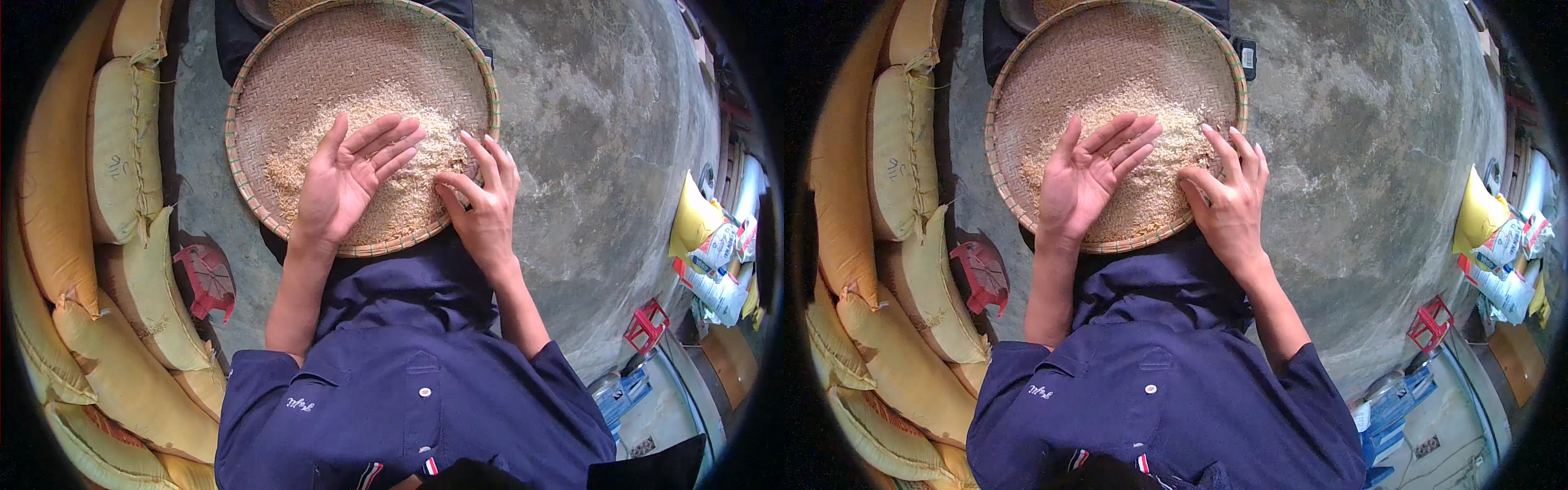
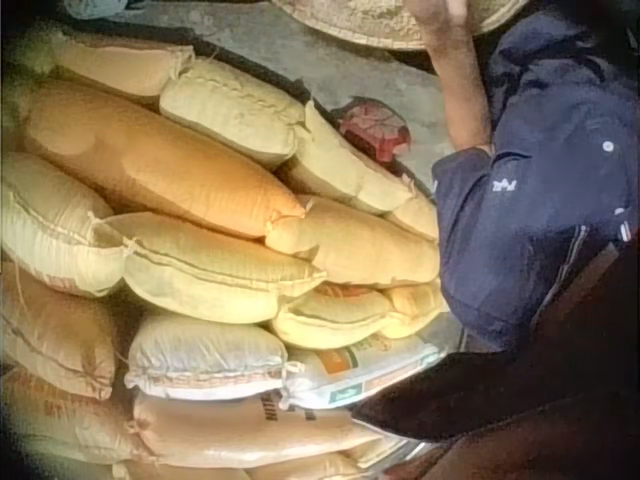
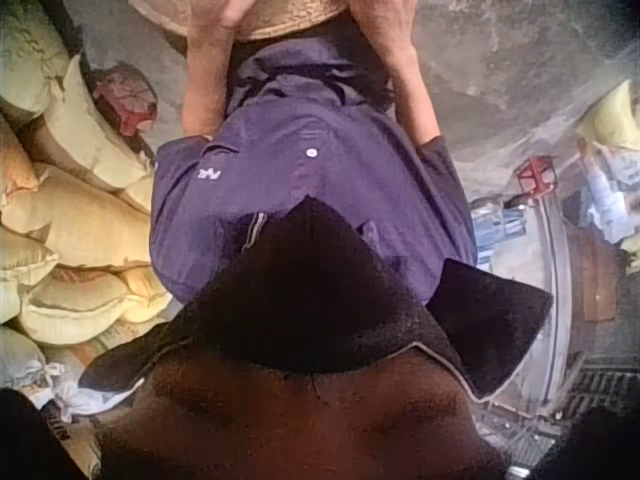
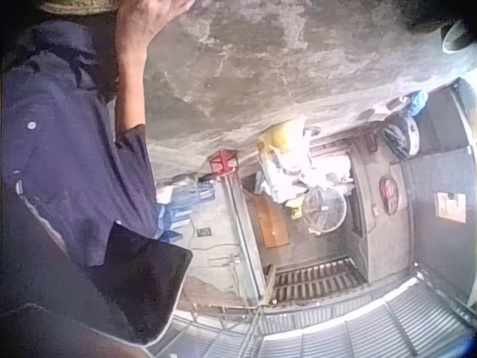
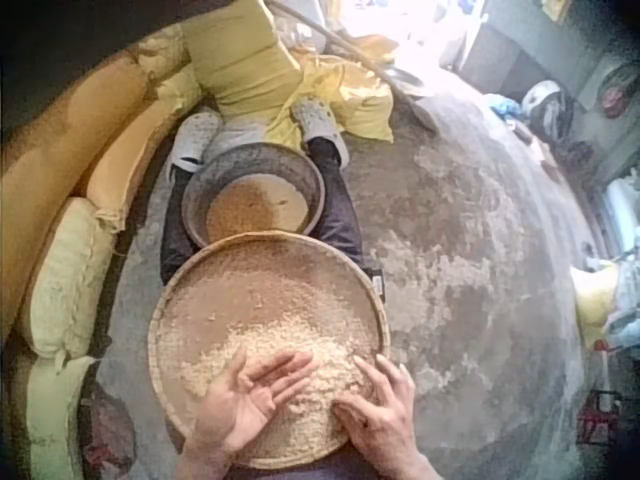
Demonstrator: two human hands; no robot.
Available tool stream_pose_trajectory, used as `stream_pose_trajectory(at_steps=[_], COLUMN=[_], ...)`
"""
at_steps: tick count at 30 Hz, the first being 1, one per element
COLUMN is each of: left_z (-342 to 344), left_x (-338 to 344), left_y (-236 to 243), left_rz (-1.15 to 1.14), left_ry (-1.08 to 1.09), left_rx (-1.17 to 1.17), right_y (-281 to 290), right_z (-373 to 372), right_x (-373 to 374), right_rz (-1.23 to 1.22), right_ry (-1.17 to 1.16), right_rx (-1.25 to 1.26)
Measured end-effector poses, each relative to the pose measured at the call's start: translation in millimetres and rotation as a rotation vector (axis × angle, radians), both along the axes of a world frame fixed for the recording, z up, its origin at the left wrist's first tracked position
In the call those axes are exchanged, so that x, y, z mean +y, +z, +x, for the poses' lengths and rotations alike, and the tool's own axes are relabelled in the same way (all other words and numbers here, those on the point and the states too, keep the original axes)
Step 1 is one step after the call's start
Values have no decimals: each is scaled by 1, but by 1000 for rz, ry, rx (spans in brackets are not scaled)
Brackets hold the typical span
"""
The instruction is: The recorder is sitting on the floor, manually sorting through rice grains in a shallow bamboo tray to remove impurities and damaged grains.
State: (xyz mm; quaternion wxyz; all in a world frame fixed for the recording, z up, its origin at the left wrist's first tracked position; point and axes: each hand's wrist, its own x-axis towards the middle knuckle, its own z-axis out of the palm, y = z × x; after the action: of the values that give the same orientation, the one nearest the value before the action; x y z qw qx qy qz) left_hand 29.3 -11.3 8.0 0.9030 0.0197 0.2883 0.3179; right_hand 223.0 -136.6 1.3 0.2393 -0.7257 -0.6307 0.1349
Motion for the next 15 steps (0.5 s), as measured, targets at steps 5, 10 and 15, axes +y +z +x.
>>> stream_pose_trajectory(at_steps=[5,10,15], left_z=[1,1,8], left_x=[-1,0,-4], left_y=[-1,-1,3], left_rz=[1,-4,51], left_ry=[-4,1,-49], left_rx=[-19,-5,83], right_y=[-4,-7,-3], right_z=[1,1,1], right_x=[1,-1,0], right_rz=[12,30,46], right_ry=[1,-29,-103], right_rx=[-11,42,148])
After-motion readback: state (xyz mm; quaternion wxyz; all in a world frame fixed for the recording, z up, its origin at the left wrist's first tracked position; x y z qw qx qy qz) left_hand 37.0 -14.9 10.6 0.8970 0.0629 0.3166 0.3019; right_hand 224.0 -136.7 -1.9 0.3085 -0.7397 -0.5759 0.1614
